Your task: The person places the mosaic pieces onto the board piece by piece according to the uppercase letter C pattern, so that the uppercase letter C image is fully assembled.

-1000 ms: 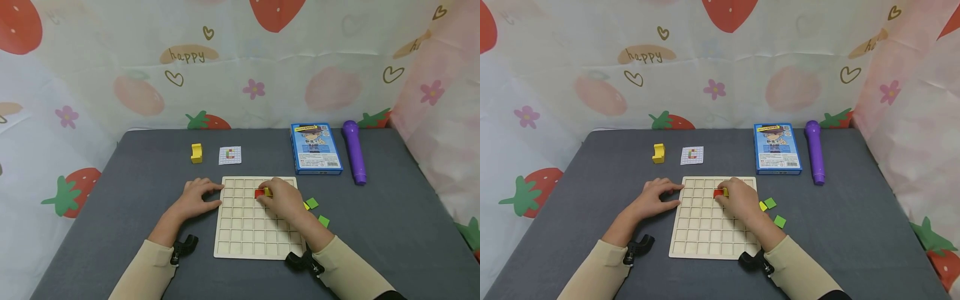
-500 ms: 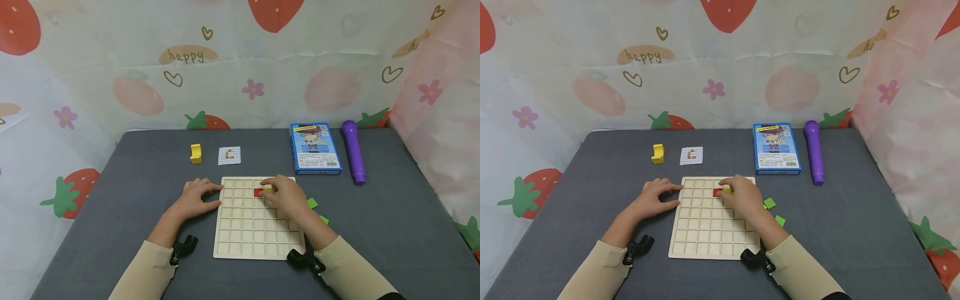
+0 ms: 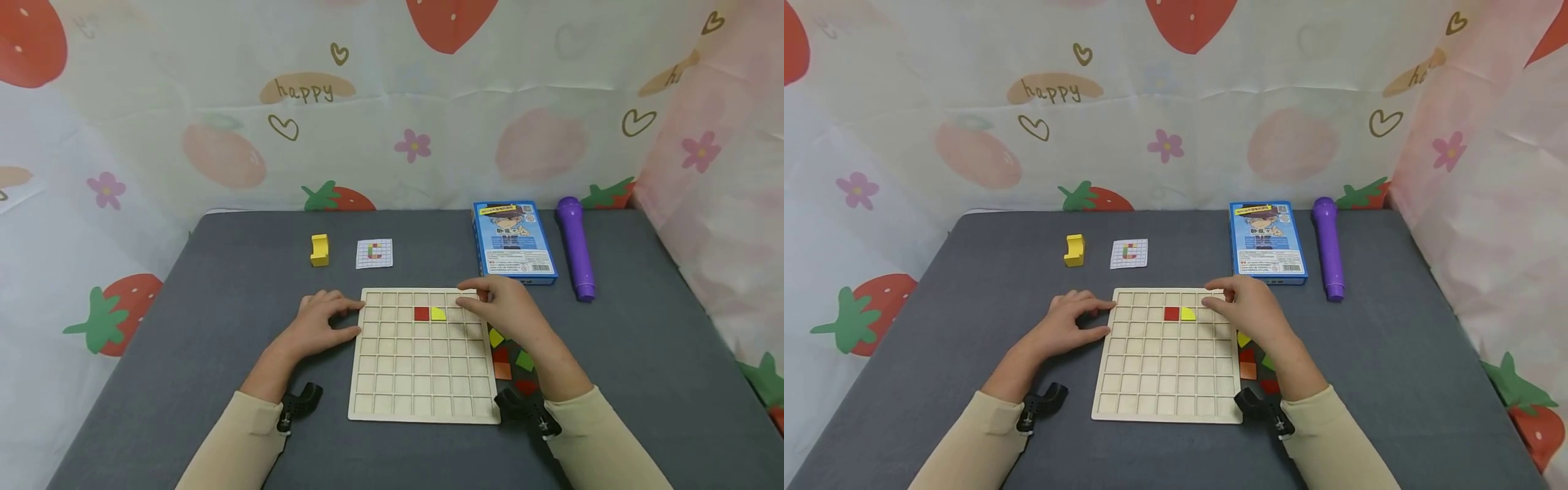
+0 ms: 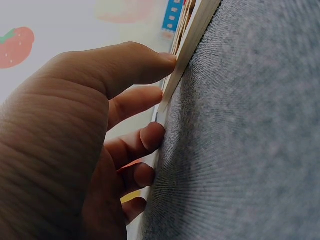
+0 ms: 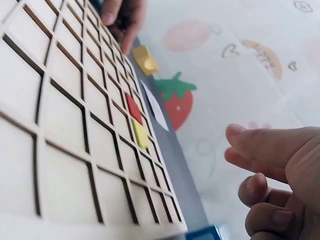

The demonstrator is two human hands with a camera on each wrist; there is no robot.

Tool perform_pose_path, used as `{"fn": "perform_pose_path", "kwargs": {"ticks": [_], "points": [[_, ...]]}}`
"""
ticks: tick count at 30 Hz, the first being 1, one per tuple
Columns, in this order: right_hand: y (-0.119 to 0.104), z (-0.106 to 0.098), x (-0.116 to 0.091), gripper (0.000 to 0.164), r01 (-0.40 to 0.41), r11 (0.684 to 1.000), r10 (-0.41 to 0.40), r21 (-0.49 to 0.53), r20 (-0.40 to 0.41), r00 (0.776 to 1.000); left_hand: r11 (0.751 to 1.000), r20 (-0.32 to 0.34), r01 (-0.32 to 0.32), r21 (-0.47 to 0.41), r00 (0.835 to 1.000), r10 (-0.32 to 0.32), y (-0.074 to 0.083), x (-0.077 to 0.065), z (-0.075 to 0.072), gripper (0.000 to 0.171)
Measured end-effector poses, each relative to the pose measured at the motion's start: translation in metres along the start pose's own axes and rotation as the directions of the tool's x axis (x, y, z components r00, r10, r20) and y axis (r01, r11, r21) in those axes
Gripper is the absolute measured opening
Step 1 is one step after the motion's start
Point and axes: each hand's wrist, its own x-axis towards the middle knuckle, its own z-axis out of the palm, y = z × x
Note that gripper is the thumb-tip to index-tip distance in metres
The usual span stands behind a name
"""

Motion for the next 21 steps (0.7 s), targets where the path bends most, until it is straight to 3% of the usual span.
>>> {"fn": "perform_pose_path", "kwargs": {"ticks": [11,21], "points": [[0.027,-0.029,-0.005,0.029,-0.069,0.997,0.071,-0.018,0.166,0.984,1.0,0.0,-0.001,0.005,1.0,0.001,0.0,0.0,-0.001,0.042],[0.045,-0.039,-0.007,0.027,-0.06,0.998,0.053,0.01,0.334,0.941,1.0,0.002,-0.001,0.002,1.0,0.001,-0.001,0.001,0.0,0.042]]}}
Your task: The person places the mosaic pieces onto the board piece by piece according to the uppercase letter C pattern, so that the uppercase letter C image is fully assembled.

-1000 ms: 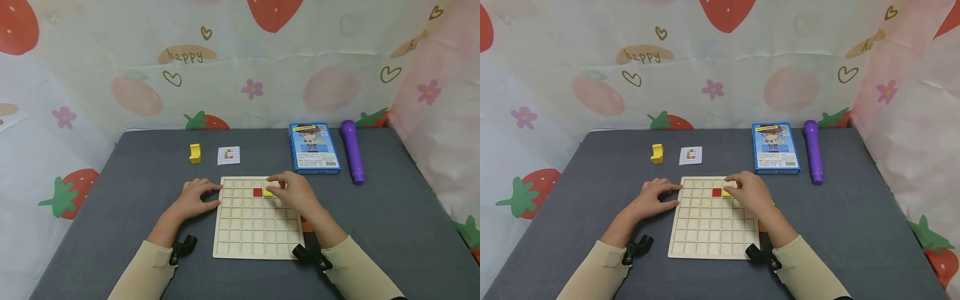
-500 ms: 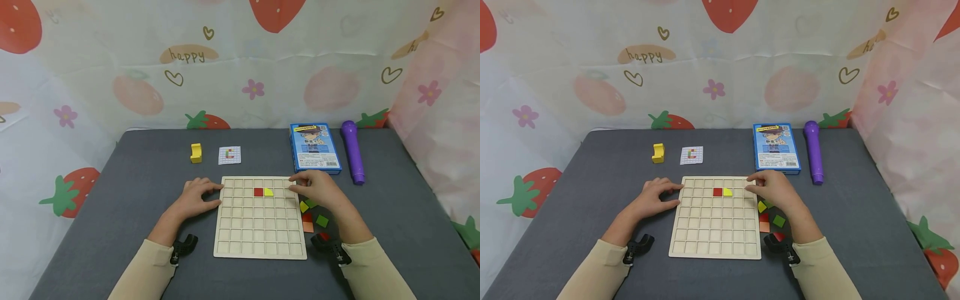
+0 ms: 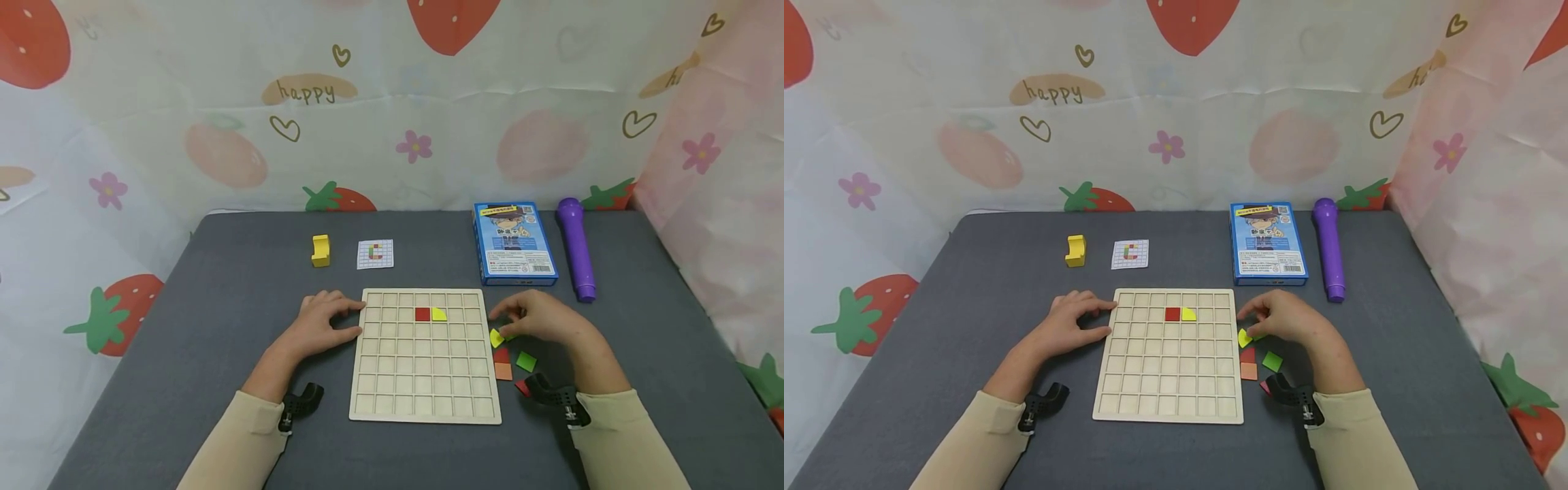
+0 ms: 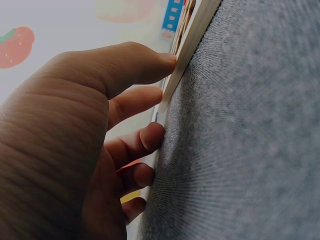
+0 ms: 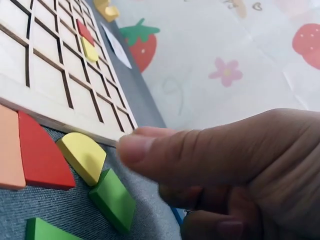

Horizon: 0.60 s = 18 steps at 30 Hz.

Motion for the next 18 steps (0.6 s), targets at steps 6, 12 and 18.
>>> {"fn": "perform_pose_path", "kwargs": {"ticks": [6,12,18], "points": [[0.0025,0.0037,0.0026,0.029,-0.023,0.999,0.021,0.022,0.075,0.997,1.0,0.001,0.005,-0.003,1.0,-0.005,0.0004,-0.0001,0.0003,0.042],[0.0022,0.0077,0.004,0.027,-0.04,0.999,0.038,0.021,0.063,0.997,1.0,0.0,0.008,0.0,1.0,-0.008,0.0005,0.0002,0.001,0.042],[0.0009,0.0069,0.002,0.027,-0.045,0.999,0.044,0.024,0.069,0.997,1.0,-0.001,0.003,-0.004,1.0,-0.003,-0.001,-0.0001,0.0014,0.041]]}}
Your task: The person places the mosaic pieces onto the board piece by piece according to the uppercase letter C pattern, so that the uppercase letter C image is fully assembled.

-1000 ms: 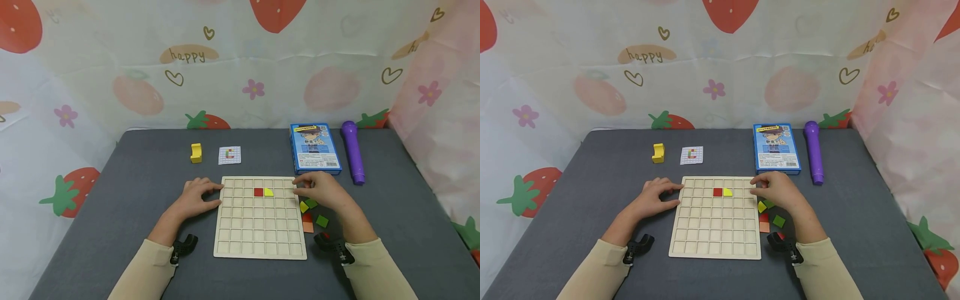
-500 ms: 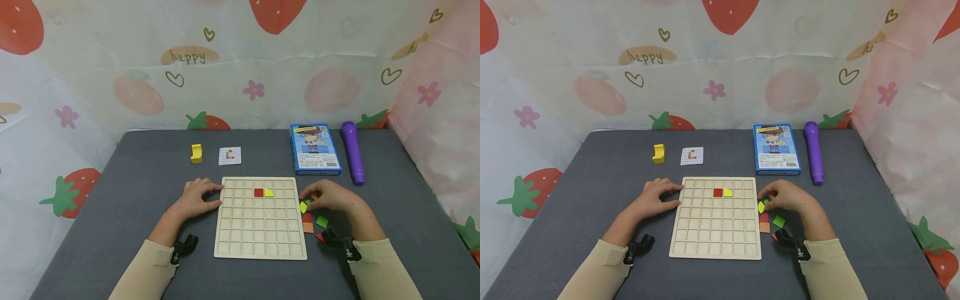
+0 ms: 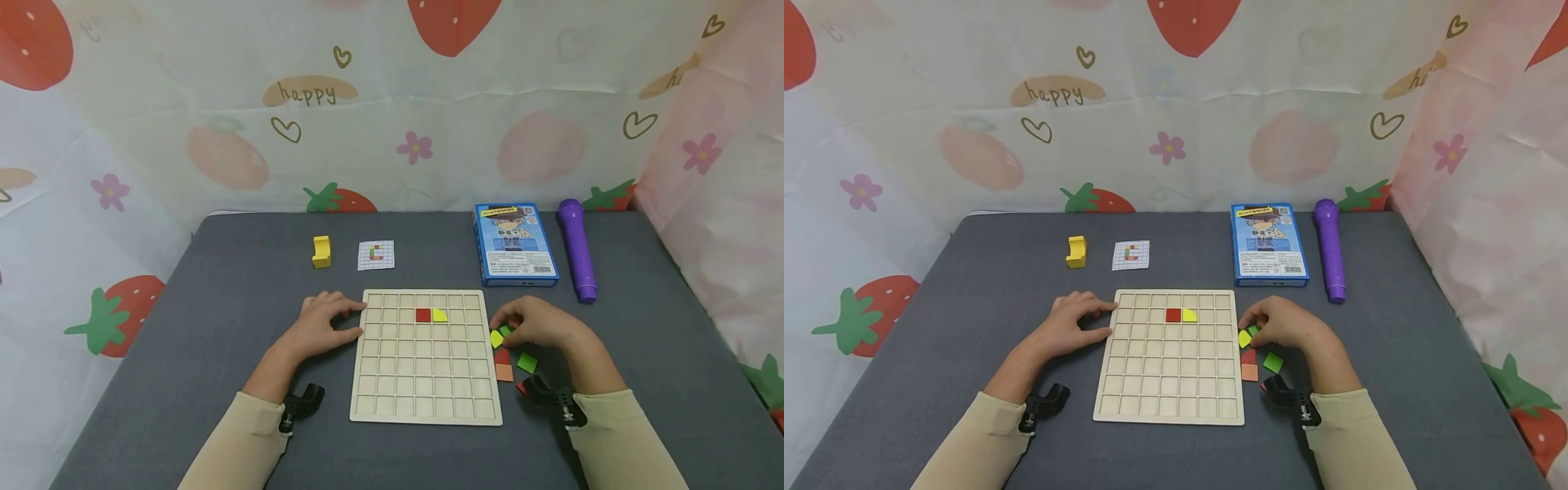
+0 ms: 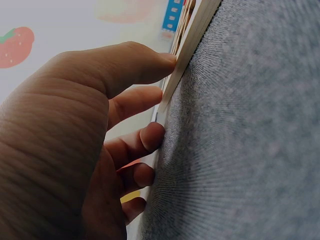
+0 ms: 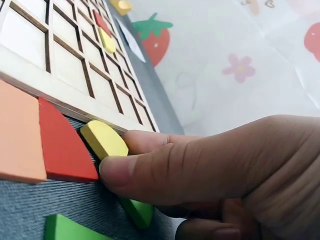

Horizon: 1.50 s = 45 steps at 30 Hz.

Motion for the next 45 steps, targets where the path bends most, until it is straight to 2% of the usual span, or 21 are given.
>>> {"fn": "perform_pose_path", "kwargs": {"ticks": [9,13,18,27,38,45], "points": [[-0.006,-0.009,-0.009,0.027,0.029,1.0,-0.03,-0.008,-0.06,0.998,1.0,0.001,0.0,0.001,1.0,0.0,0.0,0.0,0.001,0.041],[-0.014,-0.012,-0.013,0.027,0.071,0.997,-0.072,-0.007,-0.08,0.994,1.0,-0.006,-0.006,0.006,1.0,0.006,-0.001,0.0,0.001,0.041],[-0.027,-0.011,-0.016,0.025,0.12,0.992,-0.123,-0.037,-0.113,0.986,1.0,-0.014,-0.014,0.001,1.0,0.014,-0.002,-0.001,0.0,0.041],[-0.056,-0.006,-0.018,0.026,0.137,0.986,-0.155,-0.097,-0.205,0.967,1.0,-0.006,-0.012,-0.004,1.0,0.012,-0.002,0.0,-0.001,0.042],[-0.079,0.005,-0.002,0.023,0.142,0.983,-0.165,-0.113,-0.23,0.959,1.0,0.01,0.0,-0.003,1.0,0.0,0.001,0.0,-0.002,0.042],[-0.096,0.025,0.014,0.023,0.146,0.981,-0.172,-0.124,-0.227,0.959,1.0,0.003,-0.001,0.009,1.0,0.001,0.001,-0.001,-0.002,0.042]]}}
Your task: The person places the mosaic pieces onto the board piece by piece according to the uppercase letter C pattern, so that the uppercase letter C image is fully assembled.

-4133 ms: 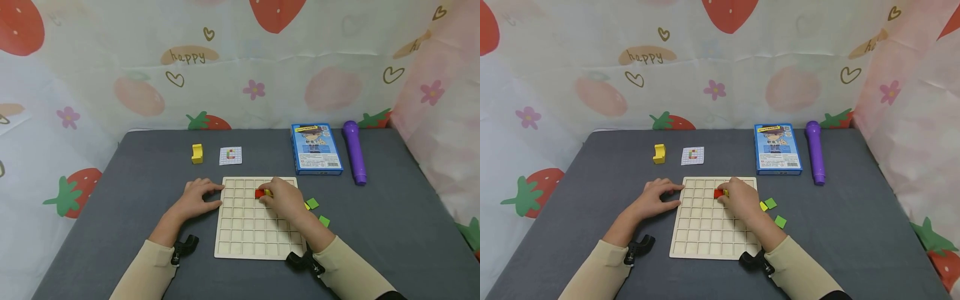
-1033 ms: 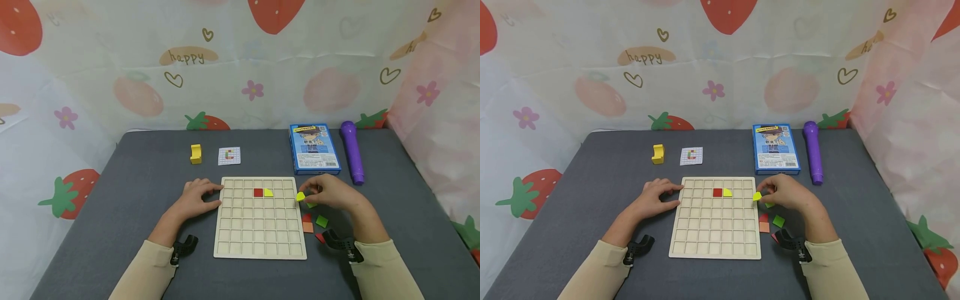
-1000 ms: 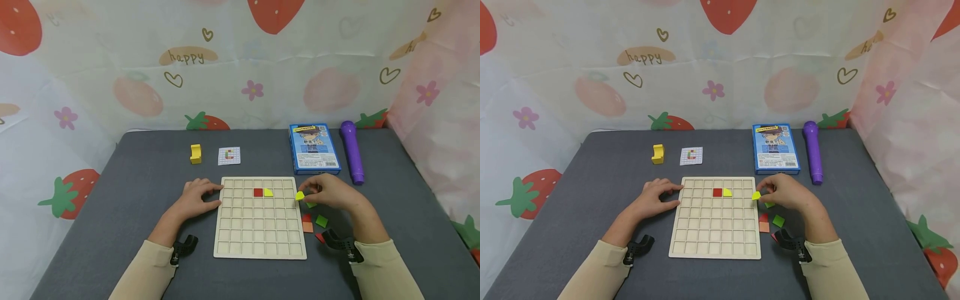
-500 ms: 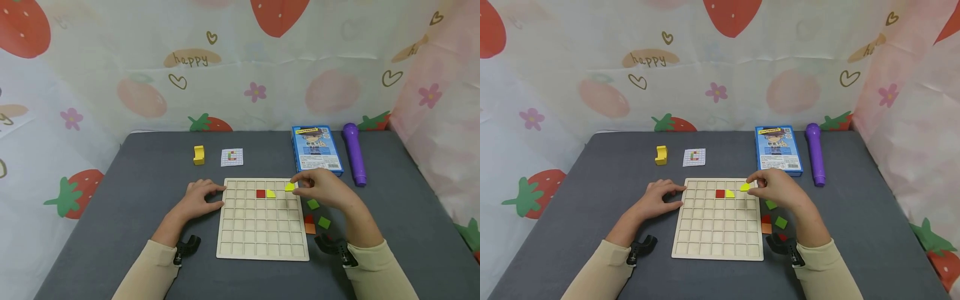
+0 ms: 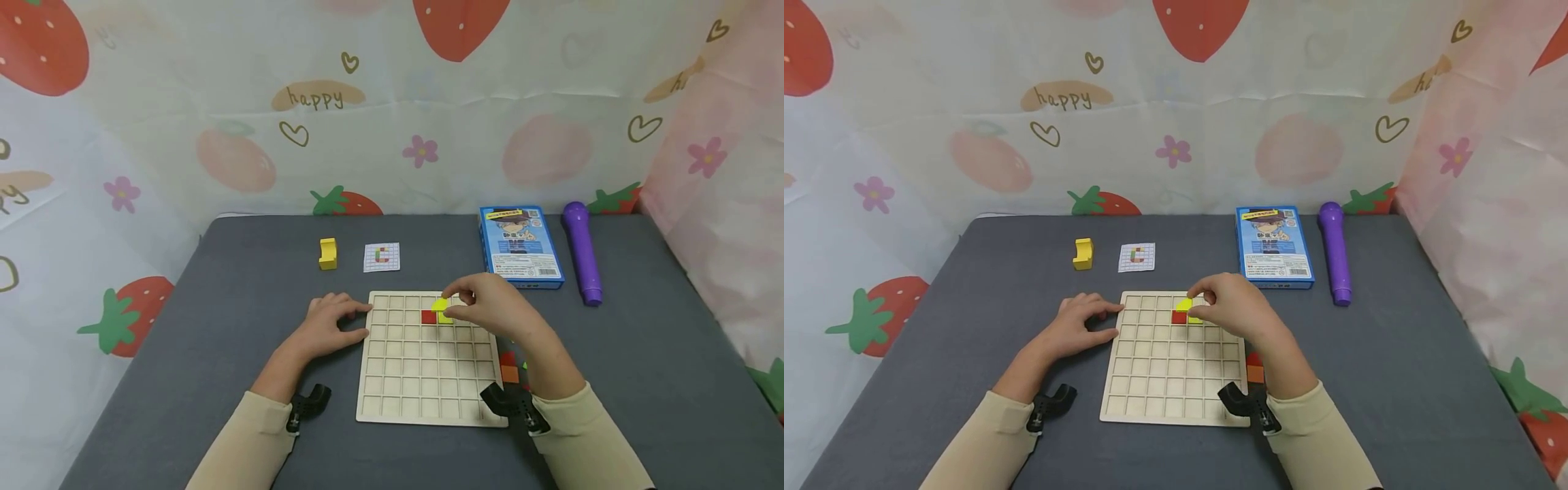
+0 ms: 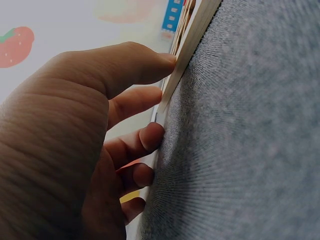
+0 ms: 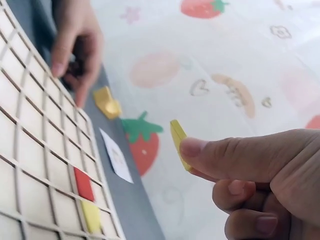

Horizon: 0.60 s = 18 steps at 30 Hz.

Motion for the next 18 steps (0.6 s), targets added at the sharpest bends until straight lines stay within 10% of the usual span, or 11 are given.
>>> {"fn": "perform_pose_path", "kwargs": {"ticks": [18], "points": [[0.007,0.08,0.035,0.024,0.004,0.969,-0.024,-0.245,-0.078,0.997,1.0,0.001,0.002,0.013,1.0,-0.002,-0.003,0.0,0.001,0.042]]}}
